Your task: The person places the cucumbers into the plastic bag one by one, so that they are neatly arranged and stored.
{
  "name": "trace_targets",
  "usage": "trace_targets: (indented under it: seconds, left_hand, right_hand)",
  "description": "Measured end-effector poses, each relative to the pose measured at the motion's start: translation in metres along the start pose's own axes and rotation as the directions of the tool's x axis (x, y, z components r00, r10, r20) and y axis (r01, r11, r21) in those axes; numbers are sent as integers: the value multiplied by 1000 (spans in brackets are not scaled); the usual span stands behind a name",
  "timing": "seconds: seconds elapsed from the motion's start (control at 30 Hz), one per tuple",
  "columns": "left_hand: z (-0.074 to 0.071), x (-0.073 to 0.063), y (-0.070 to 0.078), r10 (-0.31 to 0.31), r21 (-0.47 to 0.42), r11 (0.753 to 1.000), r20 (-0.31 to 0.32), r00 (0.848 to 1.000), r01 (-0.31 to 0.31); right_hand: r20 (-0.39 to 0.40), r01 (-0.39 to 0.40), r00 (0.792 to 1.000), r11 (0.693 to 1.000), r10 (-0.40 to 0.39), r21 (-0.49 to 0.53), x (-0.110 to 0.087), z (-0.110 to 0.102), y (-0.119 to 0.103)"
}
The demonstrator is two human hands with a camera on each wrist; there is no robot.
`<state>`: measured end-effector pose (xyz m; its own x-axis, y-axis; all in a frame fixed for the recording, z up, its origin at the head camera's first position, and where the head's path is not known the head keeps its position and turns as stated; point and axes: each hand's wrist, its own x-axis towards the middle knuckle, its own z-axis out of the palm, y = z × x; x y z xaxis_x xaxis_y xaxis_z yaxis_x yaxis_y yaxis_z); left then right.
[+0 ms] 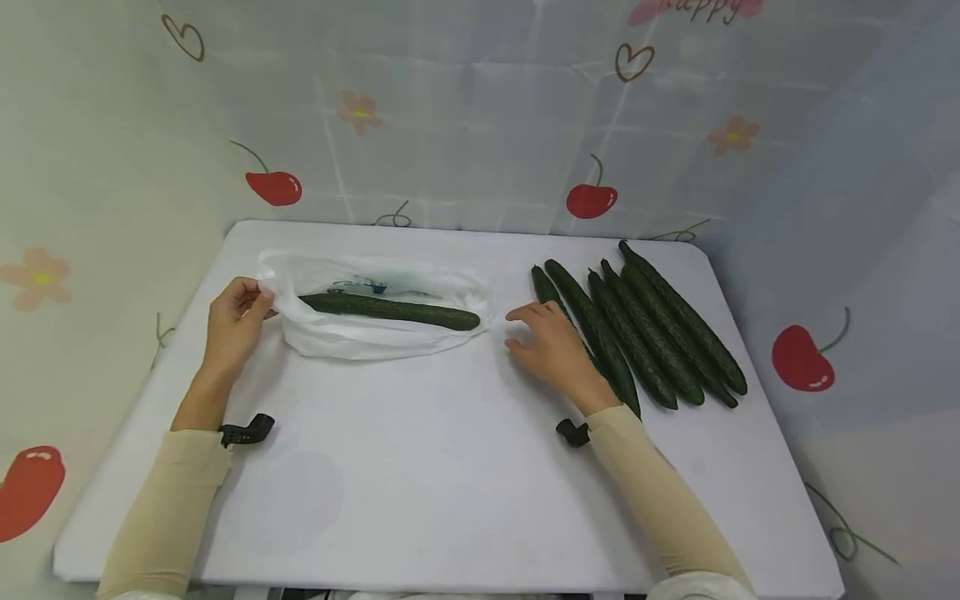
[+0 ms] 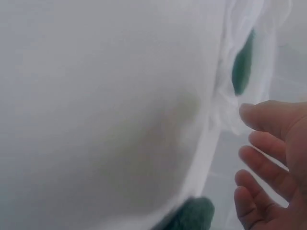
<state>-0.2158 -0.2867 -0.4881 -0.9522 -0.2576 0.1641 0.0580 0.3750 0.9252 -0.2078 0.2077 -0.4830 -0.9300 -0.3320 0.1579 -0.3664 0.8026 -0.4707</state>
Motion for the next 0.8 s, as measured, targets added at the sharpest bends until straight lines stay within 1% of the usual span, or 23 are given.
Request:
trace_targets:
  seconds: [0.1,0.2,0.3,0.47,0.53,0.63,0.77,0.8]
  left_hand:
    - [-2,0,1,2,-2,1000,-2,1000,-2]
    - [-2,-1,3,-4,-2,1000,2,1000,4]
    - [-1,-3,7,-9,-8,1000,7,1000,9]
    - [0,-11,25,-10,-22,1000,16,1000,11]
    - [0,-13,29,-11,-25,1000,20,1000,11]
    - [1,-10,18,-4,-25,1000,21,1000,5]
    - [5,-4,2,3,-35,999,11,1000,-2]
    - [6,-5,2,2,-36,999,14,1000,-1]
  right_hand:
    - [-53,-42,998,999,44,32,-19,-11,7]
    - [-109,-87,990,996,89,26,-39,-22,14]
    - [-154,-139,978,990,139,12,-59,-31,20]
    - [-191,-225,956,974,221,1,-91,-39,24]
    - [-196,-252,950,968,245,-9,-102,-38,25]
    - [-208,-284,940,958,271,-32,-113,-34,25]
    - [-238,-301,931,951,277,-67,-116,-34,21]
    - [-249,-306,927,949,280,-72,-116,-35,21]
